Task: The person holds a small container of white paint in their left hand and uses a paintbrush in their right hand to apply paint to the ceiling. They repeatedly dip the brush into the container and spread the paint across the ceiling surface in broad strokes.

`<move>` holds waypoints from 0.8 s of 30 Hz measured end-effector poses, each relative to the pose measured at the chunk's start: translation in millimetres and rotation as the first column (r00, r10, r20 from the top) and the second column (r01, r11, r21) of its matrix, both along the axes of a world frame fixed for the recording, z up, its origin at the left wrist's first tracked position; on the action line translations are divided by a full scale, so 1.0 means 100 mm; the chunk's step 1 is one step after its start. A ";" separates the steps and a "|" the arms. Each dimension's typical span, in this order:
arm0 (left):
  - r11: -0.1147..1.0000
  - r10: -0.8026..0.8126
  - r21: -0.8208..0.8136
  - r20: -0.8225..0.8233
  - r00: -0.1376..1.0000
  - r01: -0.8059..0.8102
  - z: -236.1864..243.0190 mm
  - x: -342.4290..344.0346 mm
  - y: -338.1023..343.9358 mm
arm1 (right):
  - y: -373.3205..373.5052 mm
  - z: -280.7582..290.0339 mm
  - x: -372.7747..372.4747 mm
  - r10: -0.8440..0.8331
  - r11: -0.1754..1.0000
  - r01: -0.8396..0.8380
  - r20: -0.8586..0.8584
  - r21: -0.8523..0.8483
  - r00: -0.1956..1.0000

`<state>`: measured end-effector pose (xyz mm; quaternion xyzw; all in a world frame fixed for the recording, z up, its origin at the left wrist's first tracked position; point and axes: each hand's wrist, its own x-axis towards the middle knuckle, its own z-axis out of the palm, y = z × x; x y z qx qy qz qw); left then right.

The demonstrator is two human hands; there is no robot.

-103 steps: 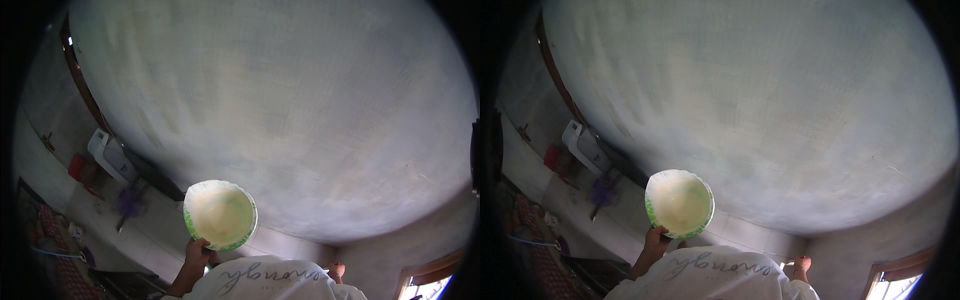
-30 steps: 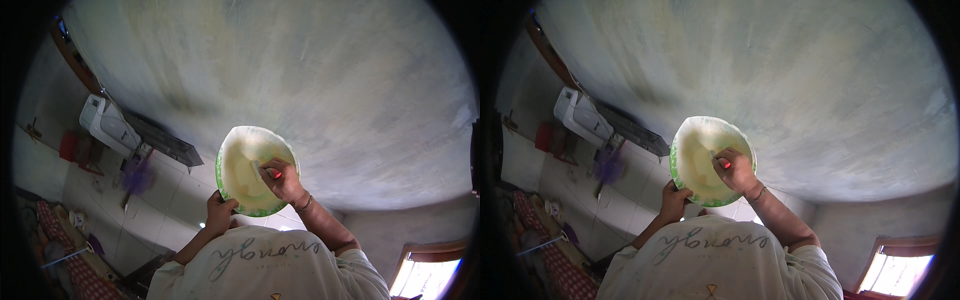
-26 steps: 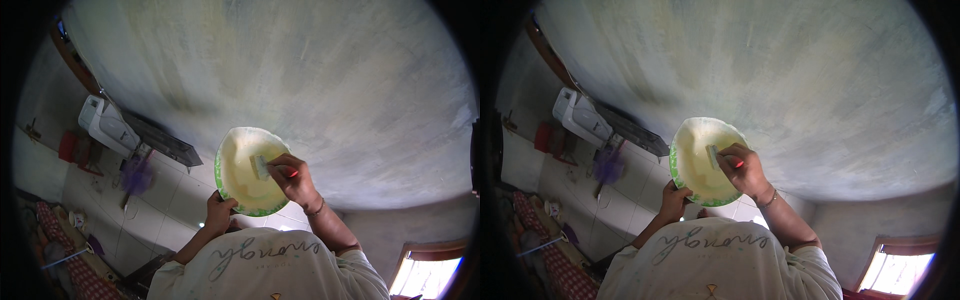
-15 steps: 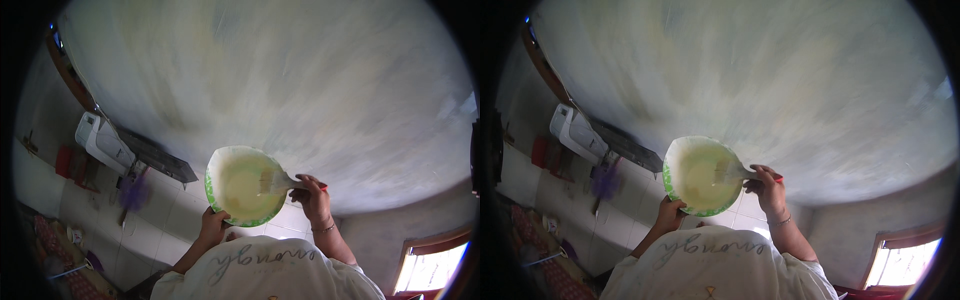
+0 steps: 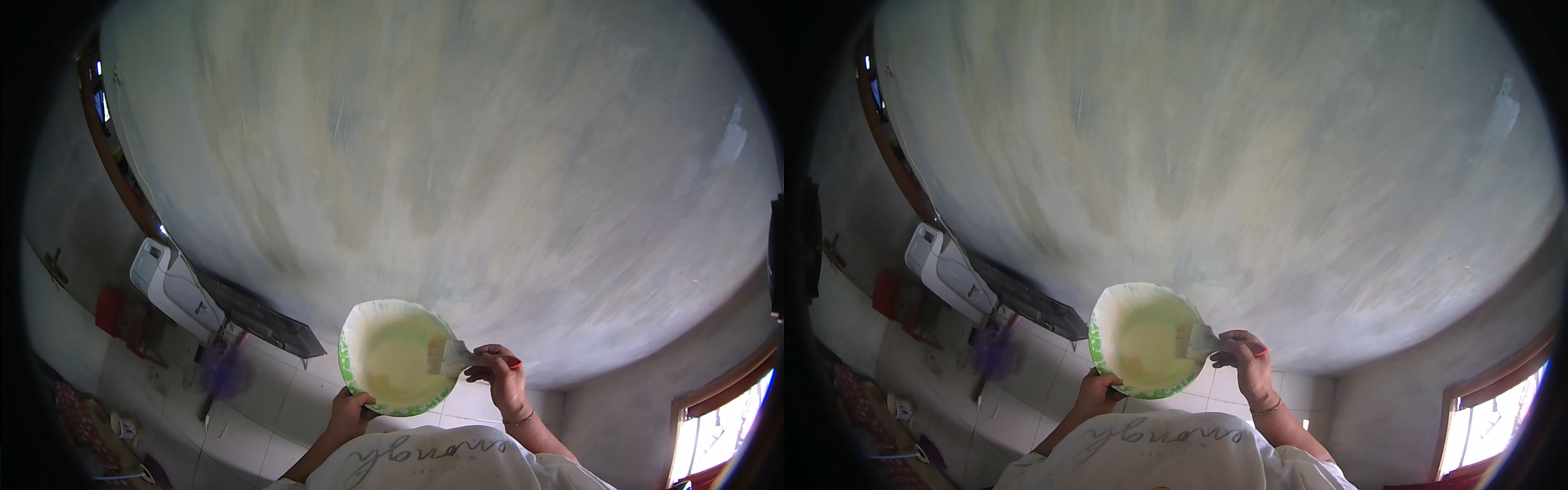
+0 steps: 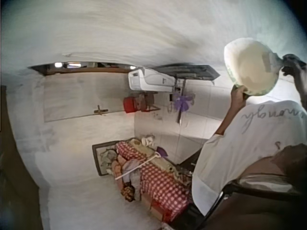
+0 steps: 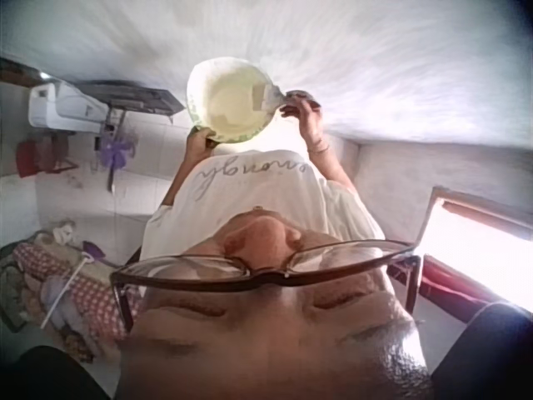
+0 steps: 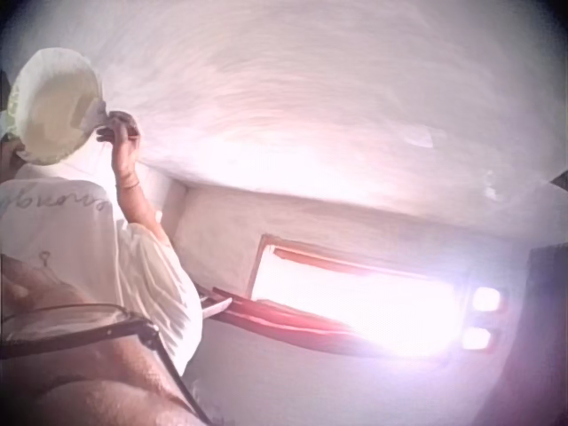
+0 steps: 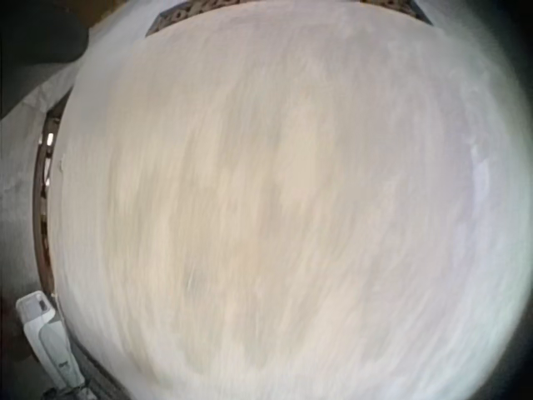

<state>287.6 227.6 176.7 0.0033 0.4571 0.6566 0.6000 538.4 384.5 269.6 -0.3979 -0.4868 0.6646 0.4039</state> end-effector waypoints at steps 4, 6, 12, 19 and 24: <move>0.999 0.024 0.038 0.010 1.000 -0.025 -0.03 0.05 -0.01 | 0.03 0.02 0.13 0.108 0.976 -0.139 0.187 0.167 0.976; 0.997 0.027 0.067 0.023 0.999 -0.029 0.02 0.08 0.00 | 0.04 0.09 0.14 0.129 0.984 -0.142 0.117 0.110 0.985; 0.988 0.063 0.137 0.055 0.997 -0.070 0.12 0.17 0.01 | 0.16 0.22 0.20 0.171 0.973 -0.197 -0.199 -0.122 0.965; 0.979 0.127 0.153 0.071 0.989 -0.137 0.20 0.29 0.02 | 0.21 0.10 0.31 0.234 0.949 -0.290 -0.345 -0.122 0.909; 0.977 0.067 0.211 -0.215 0.974 -0.021 0.16 0.31 -0.01 | 0.09 0.20 0.35 0.355 0.934 -0.354 -0.265 0.054 0.896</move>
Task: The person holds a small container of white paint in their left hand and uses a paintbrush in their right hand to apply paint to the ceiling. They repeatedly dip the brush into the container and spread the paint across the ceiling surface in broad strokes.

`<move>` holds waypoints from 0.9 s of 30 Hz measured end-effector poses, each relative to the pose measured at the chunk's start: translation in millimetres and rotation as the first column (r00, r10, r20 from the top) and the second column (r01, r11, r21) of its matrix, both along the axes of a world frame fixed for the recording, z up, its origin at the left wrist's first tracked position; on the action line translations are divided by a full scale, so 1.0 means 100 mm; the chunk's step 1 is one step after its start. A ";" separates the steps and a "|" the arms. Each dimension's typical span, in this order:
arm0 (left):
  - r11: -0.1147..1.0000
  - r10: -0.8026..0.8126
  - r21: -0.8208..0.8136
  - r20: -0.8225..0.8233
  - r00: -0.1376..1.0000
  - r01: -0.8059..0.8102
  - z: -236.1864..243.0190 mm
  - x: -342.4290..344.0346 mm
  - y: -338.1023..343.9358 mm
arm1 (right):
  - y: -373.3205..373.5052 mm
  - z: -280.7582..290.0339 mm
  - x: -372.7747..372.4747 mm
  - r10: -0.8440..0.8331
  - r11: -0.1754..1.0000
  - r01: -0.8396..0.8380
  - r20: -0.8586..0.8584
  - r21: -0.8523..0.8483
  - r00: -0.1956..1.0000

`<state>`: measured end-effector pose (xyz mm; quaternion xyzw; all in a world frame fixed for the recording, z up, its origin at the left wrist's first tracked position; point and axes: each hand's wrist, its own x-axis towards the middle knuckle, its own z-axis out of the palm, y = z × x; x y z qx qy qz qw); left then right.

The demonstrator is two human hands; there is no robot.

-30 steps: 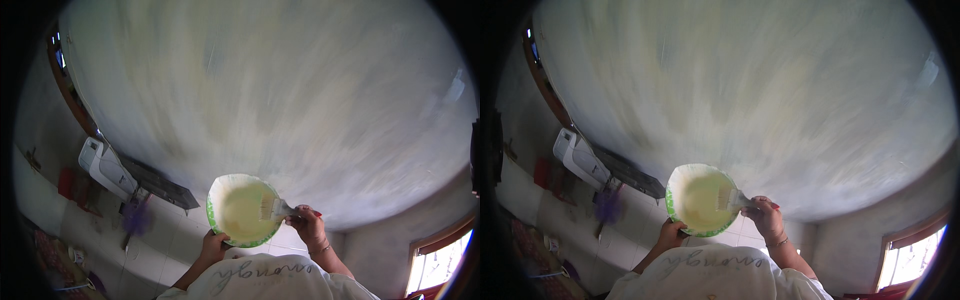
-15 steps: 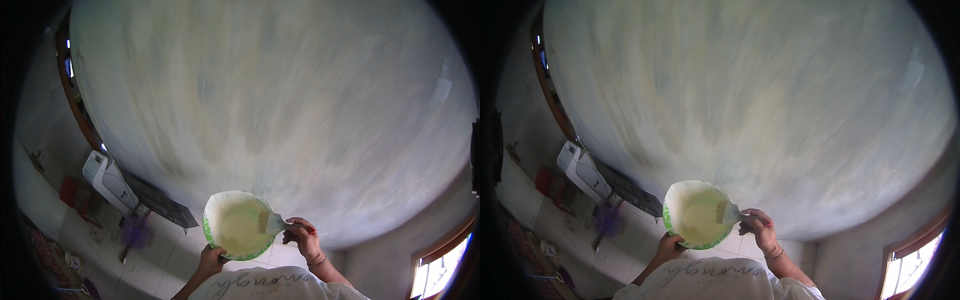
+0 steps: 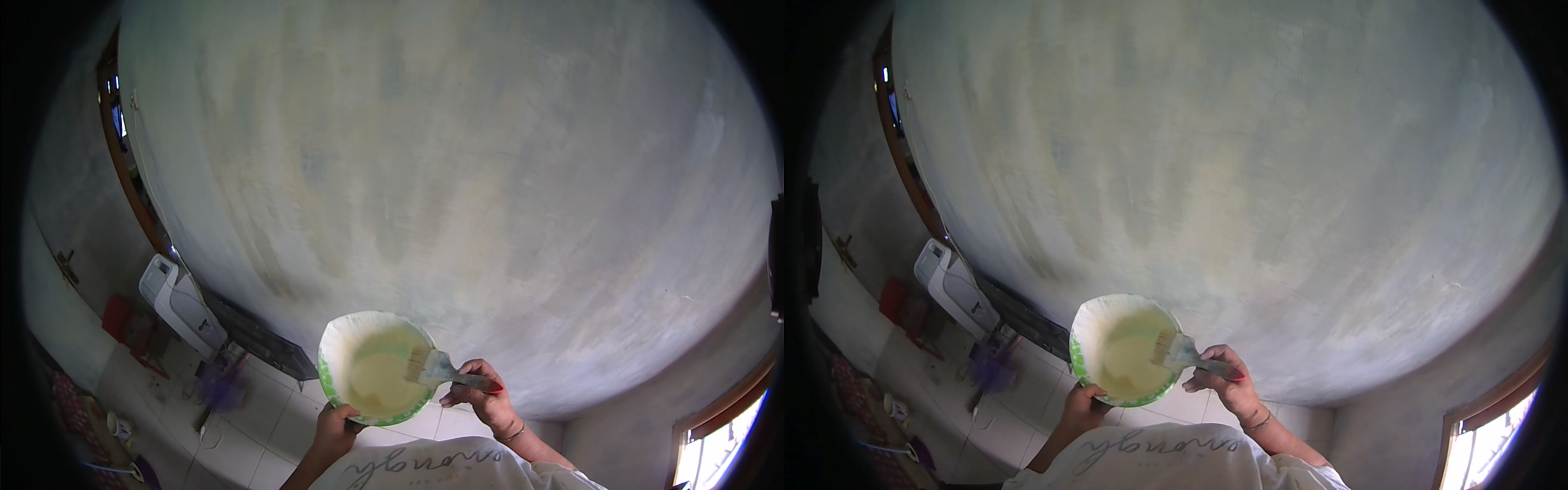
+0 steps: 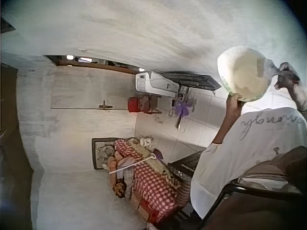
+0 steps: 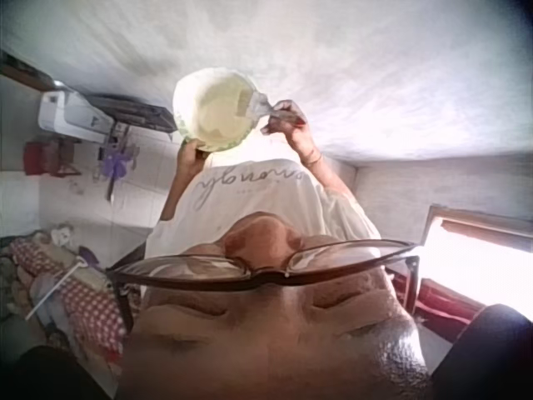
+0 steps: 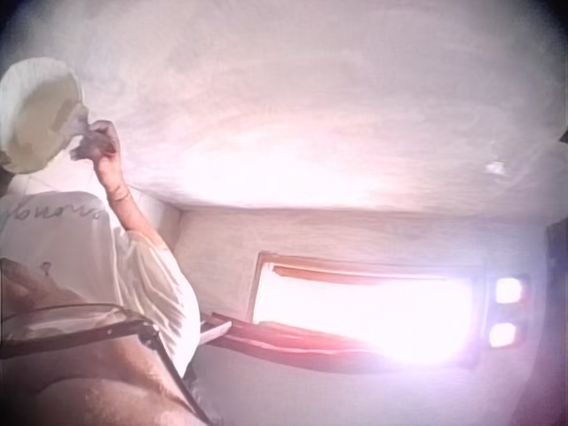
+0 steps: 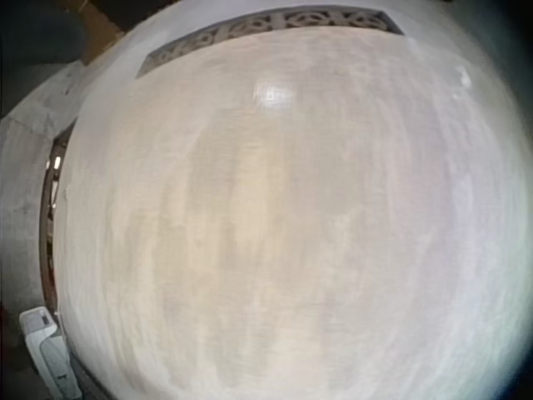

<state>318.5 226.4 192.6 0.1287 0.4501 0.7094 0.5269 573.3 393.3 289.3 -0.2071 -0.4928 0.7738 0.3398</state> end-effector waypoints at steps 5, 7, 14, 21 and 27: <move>0.999 -0.037 0.000 -0.140 0.990 0.037 0.07 -0.01 -0.03 | -0.08 0.06 0.01 -0.049 0.972 0.034 0.057 0.232 0.997; 0.996 0.051 -0.082 0.233 0.971 -0.033 0.41 0.09 0.00 | -0.14 0.08 0.00 -0.113 0.953 0.084 0.084 0.291 0.990; 0.991 0.086 -0.109 0.145 0.986 -0.071 0.56 0.18 0.01 | -0.03 0.15 -0.04 -0.369 0.325 -0.013 0.140 0.945 0.919; 0.994 0.070 -0.097 0.167 0.984 -0.054 0.52 0.16 -0.02 | -0.02 0.15 -0.04 -0.378 0.081 0.039 -0.005 0.996 0.926; 0.991 0.077 -0.117 0.173 0.982 -0.057 0.54 0.16 -0.01 | -0.05 0.12 -0.08 -0.415 0.066 0.087 -0.052 0.994 0.908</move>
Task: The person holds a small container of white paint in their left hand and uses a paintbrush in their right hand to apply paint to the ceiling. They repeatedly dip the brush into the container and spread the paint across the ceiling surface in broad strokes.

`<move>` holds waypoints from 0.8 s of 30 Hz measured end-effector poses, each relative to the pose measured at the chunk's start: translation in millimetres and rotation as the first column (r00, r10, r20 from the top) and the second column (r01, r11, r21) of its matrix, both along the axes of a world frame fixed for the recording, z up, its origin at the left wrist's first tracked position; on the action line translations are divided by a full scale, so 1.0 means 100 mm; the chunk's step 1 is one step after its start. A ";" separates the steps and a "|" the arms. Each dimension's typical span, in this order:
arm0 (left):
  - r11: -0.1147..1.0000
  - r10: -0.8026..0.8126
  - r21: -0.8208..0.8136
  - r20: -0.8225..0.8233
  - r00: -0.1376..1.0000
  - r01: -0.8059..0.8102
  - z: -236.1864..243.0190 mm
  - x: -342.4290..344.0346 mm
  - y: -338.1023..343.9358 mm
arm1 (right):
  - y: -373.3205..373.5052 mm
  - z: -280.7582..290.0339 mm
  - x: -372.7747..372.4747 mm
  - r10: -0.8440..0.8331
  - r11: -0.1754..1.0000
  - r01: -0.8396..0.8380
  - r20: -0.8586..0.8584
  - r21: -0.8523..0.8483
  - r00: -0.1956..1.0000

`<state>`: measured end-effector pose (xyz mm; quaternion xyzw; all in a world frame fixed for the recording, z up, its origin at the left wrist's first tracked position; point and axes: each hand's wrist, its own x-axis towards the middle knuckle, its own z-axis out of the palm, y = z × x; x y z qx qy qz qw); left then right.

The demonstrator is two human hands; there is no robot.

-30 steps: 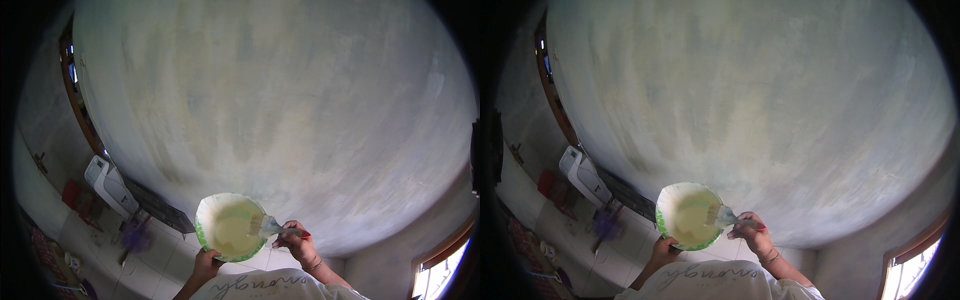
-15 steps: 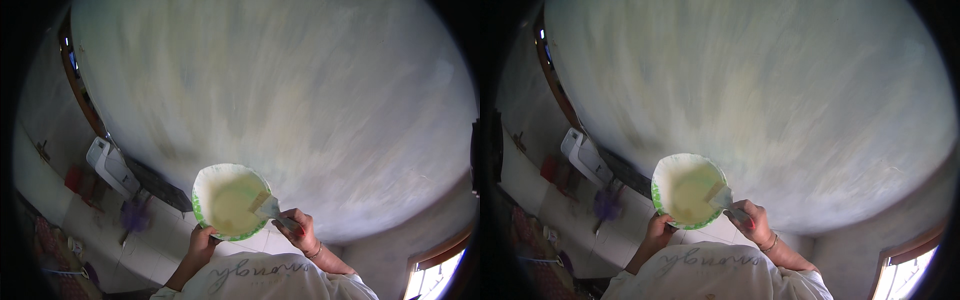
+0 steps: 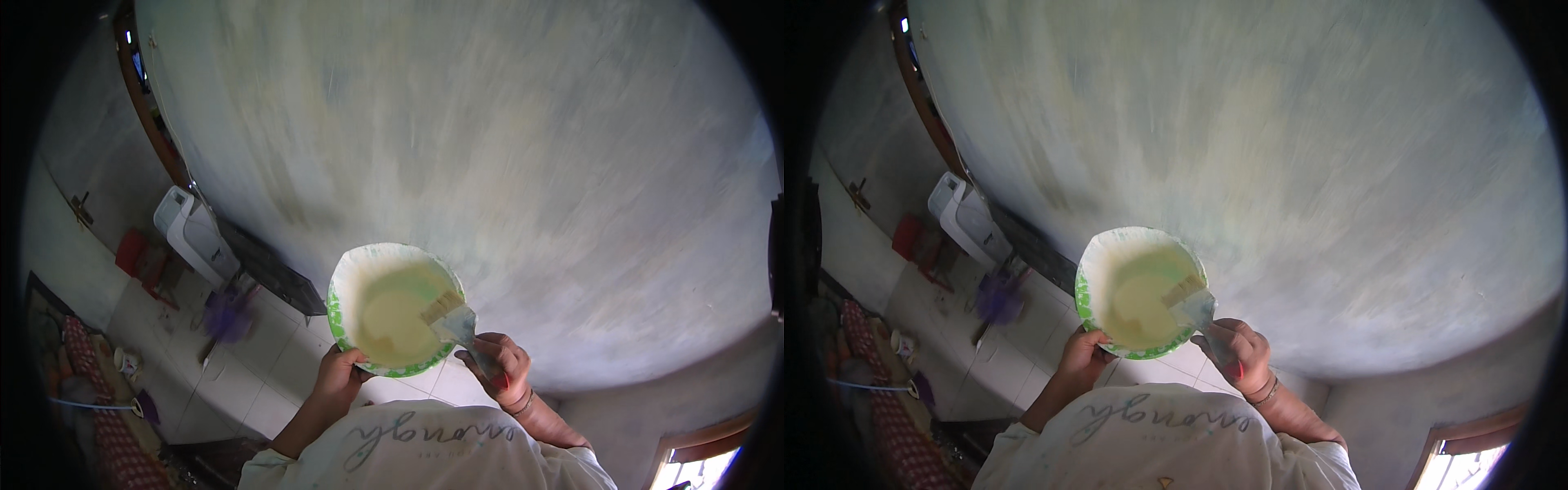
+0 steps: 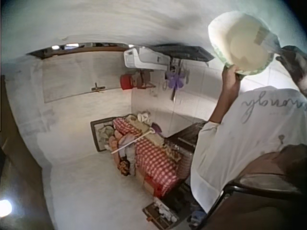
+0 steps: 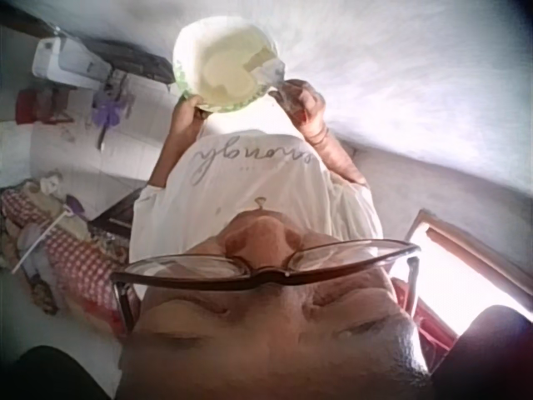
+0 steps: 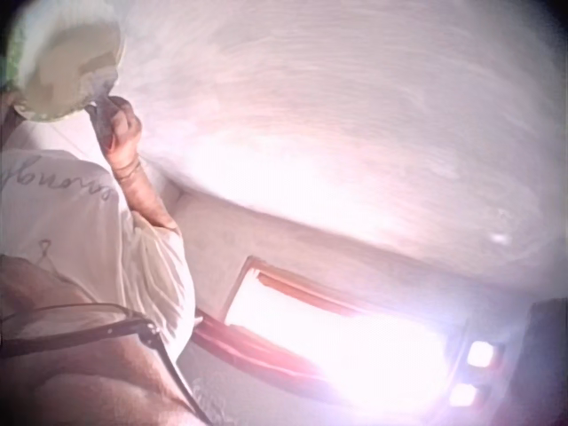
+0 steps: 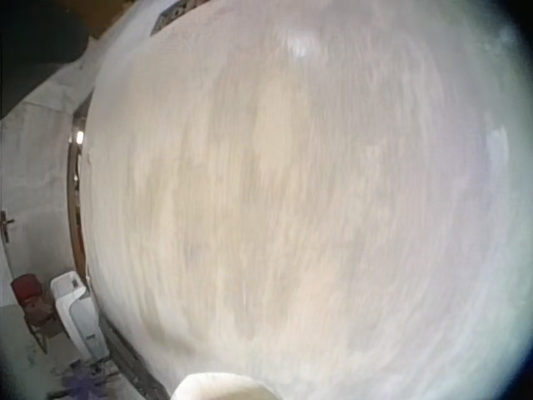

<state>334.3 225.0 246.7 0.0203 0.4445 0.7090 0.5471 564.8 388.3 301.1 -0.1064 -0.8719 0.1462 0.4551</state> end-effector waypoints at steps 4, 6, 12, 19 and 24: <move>1.000 0.016 -0.017 -0.005 1.000 -0.016 -0.02 0.01 0.03 | -0.02 0.20 -0.13 0.042 0.994 -0.039 -0.026 0.106 0.999; 1.000 0.022 -0.002 0.003 1.000 -0.022 -0.04 0.00 0.05 | -0.02 0.39 -0.20 0.048 0.978 -0.041 -0.029 0.204 0.998; 0.997 0.069 0.016 0.021 0.997 -0.070 -0.14 -0.01 0.07 | 0.33 0.97 -0.35 -0.059 0.849 0.078 -0.053 0.523 0.997; 0.979 0.203 -0.030 0.070 0.977 -0.202 -0.30 0.04 0.18 | 0.98 1.22 -0.73 -0.023 0.845 0.006 0.024 0.534 0.999; 0.948 0.316 -0.066 0.099 0.944 -0.311 -0.81 0.01 0.15 | 1.49 0.96 -1.00 0.049 0.815 -0.160 0.208 0.557 0.977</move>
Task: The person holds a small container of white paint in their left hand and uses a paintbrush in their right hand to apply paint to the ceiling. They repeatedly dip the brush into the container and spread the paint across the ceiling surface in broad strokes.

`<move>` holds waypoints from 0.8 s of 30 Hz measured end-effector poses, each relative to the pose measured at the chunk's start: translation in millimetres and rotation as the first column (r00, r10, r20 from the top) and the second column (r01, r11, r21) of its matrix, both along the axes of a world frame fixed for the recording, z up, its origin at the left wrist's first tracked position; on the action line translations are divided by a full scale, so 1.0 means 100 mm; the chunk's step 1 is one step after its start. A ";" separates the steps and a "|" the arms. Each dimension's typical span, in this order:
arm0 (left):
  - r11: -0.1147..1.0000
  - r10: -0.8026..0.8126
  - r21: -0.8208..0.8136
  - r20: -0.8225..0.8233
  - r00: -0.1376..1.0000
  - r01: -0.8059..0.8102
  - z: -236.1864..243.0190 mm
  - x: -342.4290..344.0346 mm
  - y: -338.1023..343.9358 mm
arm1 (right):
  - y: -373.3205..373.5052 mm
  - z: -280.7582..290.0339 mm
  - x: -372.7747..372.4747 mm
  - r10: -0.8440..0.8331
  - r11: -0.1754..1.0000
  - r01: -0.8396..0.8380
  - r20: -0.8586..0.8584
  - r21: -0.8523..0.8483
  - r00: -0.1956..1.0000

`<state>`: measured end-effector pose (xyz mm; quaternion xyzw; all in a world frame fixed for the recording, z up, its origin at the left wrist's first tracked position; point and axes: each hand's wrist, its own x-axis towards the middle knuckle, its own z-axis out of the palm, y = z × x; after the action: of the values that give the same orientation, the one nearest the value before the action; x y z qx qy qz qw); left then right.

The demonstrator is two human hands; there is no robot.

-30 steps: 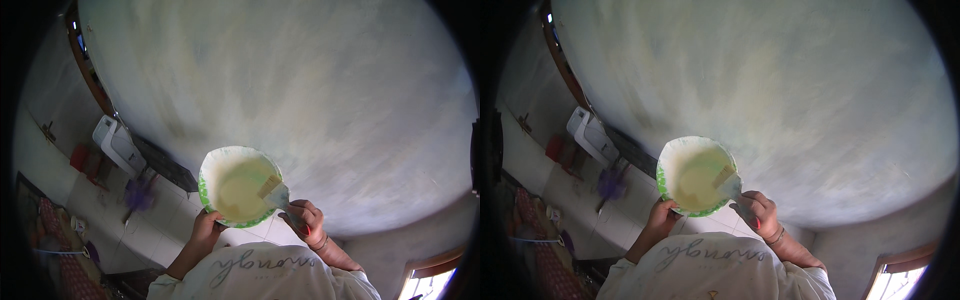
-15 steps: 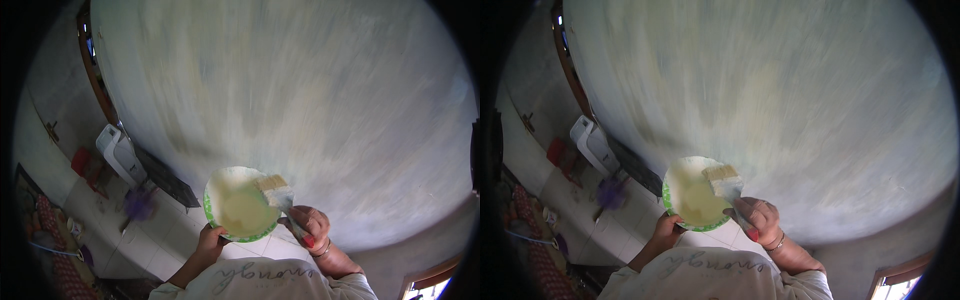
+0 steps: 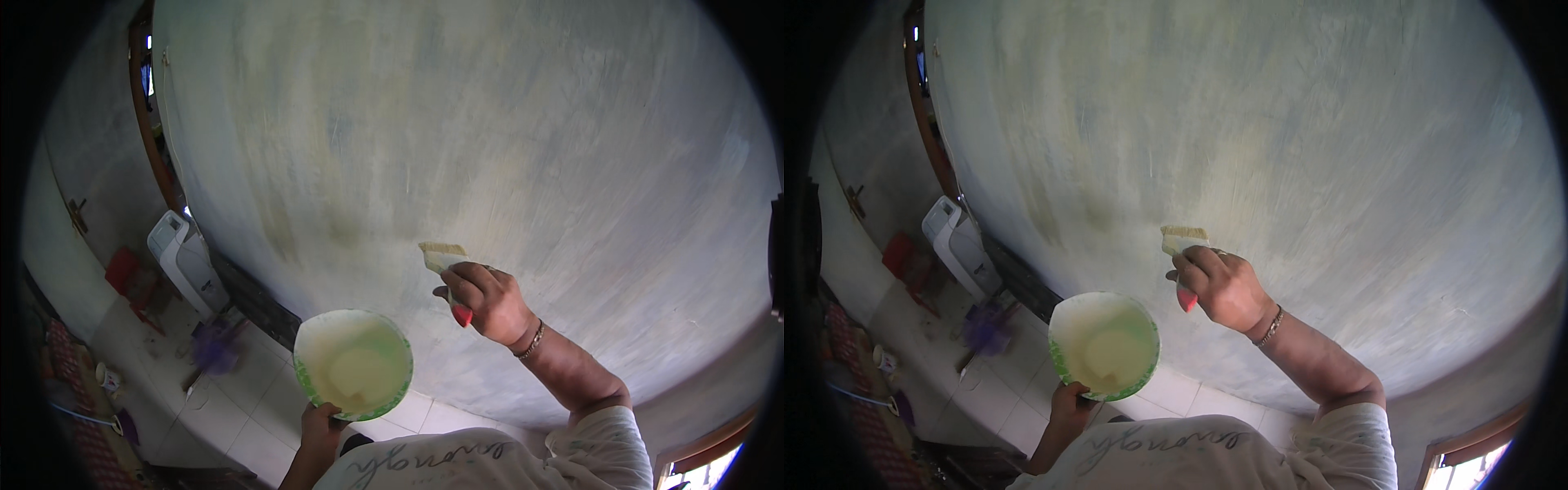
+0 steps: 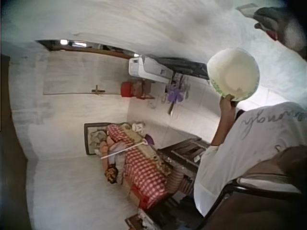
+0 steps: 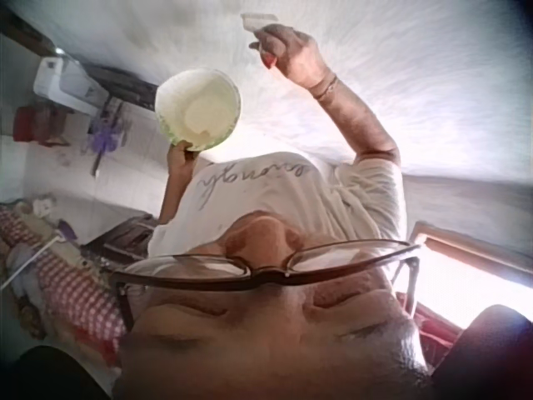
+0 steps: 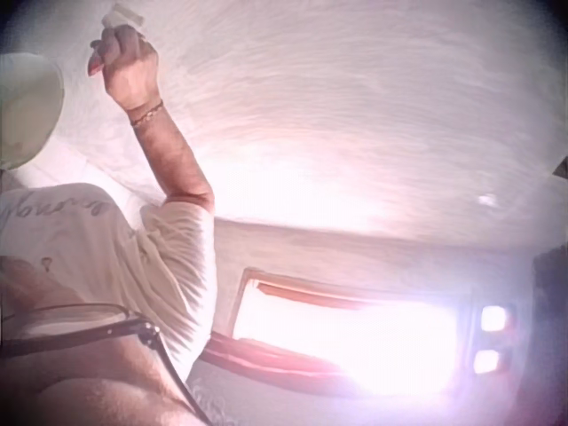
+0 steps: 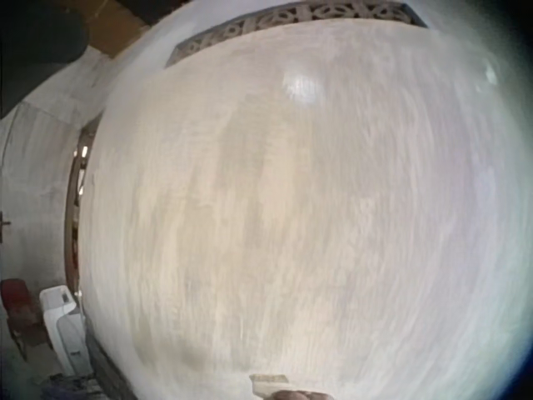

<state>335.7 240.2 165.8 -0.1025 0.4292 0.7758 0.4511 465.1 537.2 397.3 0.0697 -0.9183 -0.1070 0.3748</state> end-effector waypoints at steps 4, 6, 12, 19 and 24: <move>0.997 0.080 -0.020 0.015 0.997 -0.080 -0.33 -0.08 0.05 | 0.35 -0.03 -0.18 -0.087 0.996 0.083 0.126 0.037 0.988; 0.991 0.132 0.027 0.009 0.991 -0.132 -0.46 -0.11 0.06 | 0.44 0.09 -0.23 -0.132 0.991 0.124 0.159 0.058 0.978; 0.995 0.094 -0.025 -0.078 0.992 -0.096 -0.31 -0.04 0.03 | 0.60 0.86 0.15 -0.205 0.949 0.262 -0.286 0.177 0.936; 0.997 0.077 0.016 -0.129 0.989 -0.075 -0.75 -0.20 -0.03 | 0.31 -0.18 0.58 -0.244 0.966 0.256 -0.179 0.046 0.953; 0.997 0.077 0.034 -0.112 0.991 -0.074 -0.66 -0.22 0.04 | 0.59 -1.65 0.50 -0.172 0.947 0.224 0.226 -0.231 0.959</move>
<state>313.4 244.0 100.2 -0.0679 0.4381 0.8032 0.3978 515.2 595.8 232.7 -0.0612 -0.9601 -0.0182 0.2721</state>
